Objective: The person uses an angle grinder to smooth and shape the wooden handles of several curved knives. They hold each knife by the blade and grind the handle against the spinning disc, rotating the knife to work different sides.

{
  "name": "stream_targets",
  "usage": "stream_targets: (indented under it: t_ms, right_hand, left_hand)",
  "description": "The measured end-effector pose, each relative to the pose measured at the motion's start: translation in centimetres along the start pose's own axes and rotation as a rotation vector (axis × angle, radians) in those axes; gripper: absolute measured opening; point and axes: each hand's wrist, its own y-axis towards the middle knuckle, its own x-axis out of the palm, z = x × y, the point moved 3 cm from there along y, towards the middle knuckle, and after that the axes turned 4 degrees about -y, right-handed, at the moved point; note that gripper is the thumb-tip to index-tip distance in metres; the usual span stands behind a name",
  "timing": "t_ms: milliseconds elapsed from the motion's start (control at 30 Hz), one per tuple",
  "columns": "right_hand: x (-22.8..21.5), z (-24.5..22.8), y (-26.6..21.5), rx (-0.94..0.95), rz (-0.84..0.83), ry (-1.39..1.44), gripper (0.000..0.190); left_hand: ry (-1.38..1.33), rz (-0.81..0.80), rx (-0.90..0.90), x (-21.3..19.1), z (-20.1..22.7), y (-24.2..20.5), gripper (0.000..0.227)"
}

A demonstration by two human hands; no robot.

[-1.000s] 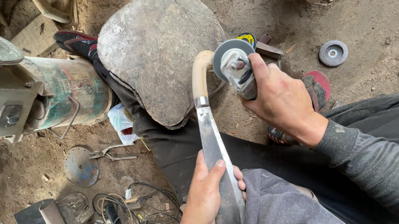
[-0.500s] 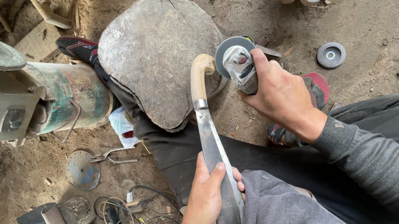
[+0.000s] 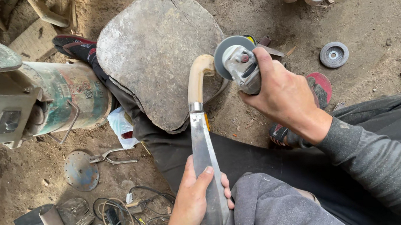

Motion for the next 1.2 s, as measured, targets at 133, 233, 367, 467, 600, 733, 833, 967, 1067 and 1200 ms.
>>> stream_targets:
  t_ms: [133,233,367,467,600,733,833,967,1067,1200]
  right_hand:
    - [0.8,-0.7,-0.4,-0.022,-0.068,-0.006,0.087]
    - [1.1,-0.7,-0.2,-0.024,-0.076,-0.005,0.086]
    - [0.4,0.5,0.7,0.013,-0.039,-0.013,0.085]
    - [0.0,1.3,1.1,0.078,-0.046,-0.010,0.087]
    - [-0.6,1.8,1.0,0.108,-0.028,0.027,0.085]
    - [-1.0,1.6,1.1,0.103,-0.008,0.052,0.085]
    - [-1.4,1.3,1.0,0.104,-0.013,0.064,0.085]
    - [-1.6,1.1,0.7,0.096,-0.007,0.074,0.084]
    - [-1.9,0.9,0.7,0.093,-0.008,0.092,0.085]
    - [-2.1,1.1,1.0,0.142,-0.011,0.090,0.085]
  left_hand:
    - [0.015,0.009,-0.016,-0.4,0.2,0.0,0.030]
    - [0.046,0.012,-0.024,-0.7,0.6,-0.1,0.032]
    - [0.042,-0.010,-0.016,-1.4,1.2,-0.1,0.039]
    - [0.010,0.002,-0.010,-1.9,2.1,-0.2,0.056]
    - [-0.037,0.016,0.028,-3.9,3.9,-1.1,0.074]
    - [-0.159,-0.247,0.168,-7.2,6.8,-2.7,0.066]
    - [-0.457,-0.483,0.184,-8.5,8.6,-3.3,0.055]
    - [-0.642,-0.421,0.187,-9.3,12.5,-3.0,0.046]
    - [-0.514,-0.313,0.476,-8.8,16.6,-1.2,0.076]
    - [-0.153,-0.201,0.782,-6.1,18.4,-0.5,0.114]
